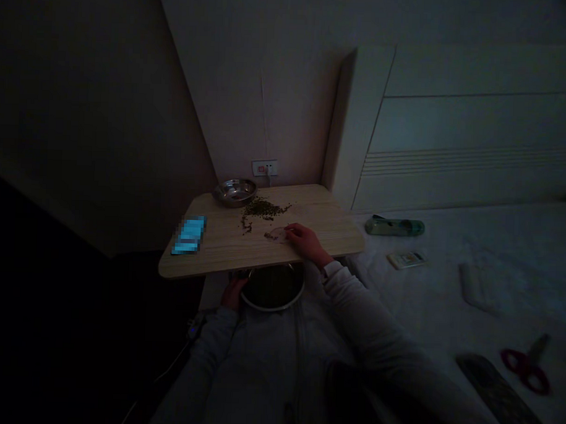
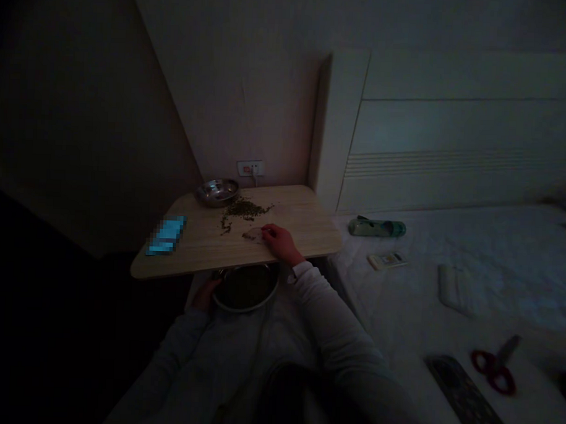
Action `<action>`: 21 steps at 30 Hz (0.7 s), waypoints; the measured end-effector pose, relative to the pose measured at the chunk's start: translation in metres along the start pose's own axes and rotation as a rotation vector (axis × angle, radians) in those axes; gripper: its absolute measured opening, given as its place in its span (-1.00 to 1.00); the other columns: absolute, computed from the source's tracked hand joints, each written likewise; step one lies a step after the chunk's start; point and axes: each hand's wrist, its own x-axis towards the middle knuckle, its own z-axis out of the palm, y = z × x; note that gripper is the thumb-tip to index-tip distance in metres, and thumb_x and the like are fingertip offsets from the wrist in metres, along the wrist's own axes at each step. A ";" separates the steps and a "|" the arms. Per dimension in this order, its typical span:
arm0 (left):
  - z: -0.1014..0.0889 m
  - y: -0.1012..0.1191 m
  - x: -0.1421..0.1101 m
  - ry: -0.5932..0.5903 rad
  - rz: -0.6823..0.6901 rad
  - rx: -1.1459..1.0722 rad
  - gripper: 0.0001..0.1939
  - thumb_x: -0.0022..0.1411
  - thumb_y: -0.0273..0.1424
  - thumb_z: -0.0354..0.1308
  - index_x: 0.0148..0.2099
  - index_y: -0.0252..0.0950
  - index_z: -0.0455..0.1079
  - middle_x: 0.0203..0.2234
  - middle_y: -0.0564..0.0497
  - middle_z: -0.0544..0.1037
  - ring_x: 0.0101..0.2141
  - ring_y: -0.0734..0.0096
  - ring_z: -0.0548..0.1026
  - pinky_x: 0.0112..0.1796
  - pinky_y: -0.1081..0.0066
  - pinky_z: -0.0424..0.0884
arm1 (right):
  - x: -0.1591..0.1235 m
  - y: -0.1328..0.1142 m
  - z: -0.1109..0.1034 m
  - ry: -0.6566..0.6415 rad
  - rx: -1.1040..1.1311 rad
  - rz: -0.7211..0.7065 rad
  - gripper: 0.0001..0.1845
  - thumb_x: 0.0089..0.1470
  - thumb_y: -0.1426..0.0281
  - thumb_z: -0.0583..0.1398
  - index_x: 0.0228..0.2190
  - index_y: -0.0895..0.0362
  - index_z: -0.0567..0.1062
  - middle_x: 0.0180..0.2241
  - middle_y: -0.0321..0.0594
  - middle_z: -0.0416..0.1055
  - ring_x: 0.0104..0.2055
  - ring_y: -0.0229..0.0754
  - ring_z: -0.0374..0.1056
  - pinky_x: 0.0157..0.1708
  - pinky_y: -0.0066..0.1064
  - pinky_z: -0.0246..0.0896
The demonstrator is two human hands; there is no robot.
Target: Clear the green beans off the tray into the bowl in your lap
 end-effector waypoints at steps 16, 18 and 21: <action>-0.006 0.010 -0.001 -0.072 -0.036 0.092 -0.95 -0.23 -0.34 0.23 -0.58 -0.17 0.46 -0.31 -0.10 0.63 0.05 -0.06 0.42 0.15 0.11 0.19 | 0.002 -0.004 0.011 0.063 -0.222 0.045 -0.80 0.11 0.41 0.15 -0.25 0.15 0.55 -0.32 -0.17 0.55 -0.29 -0.22 0.42 -0.22 -0.40 0.27; -0.006 0.005 0.000 -0.057 -0.030 0.077 -0.95 -0.22 -0.35 0.24 -0.55 -0.16 0.48 -0.29 -0.07 0.63 0.07 -0.03 0.41 0.16 0.12 0.18 | 0.003 -0.007 0.015 0.057 -0.244 0.050 -0.82 0.12 0.39 0.15 -0.26 0.13 0.55 -0.31 -0.19 0.56 -0.28 -0.22 0.42 -0.23 -0.41 0.27; -0.004 -0.005 0.003 -0.017 -0.024 0.045 -0.92 -0.18 -0.35 0.23 -0.51 -0.16 0.51 -0.27 -0.06 0.64 0.08 0.00 0.41 0.15 0.12 0.19 | 0.002 -0.012 0.021 0.063 -0.278 0.052 -0.81 0.13 0.36 0.16 -0.25 0.12 0.54 -0.30 -0.17 0.56 -0.27 -0.19 0.42 -0.22 -0.39 0.28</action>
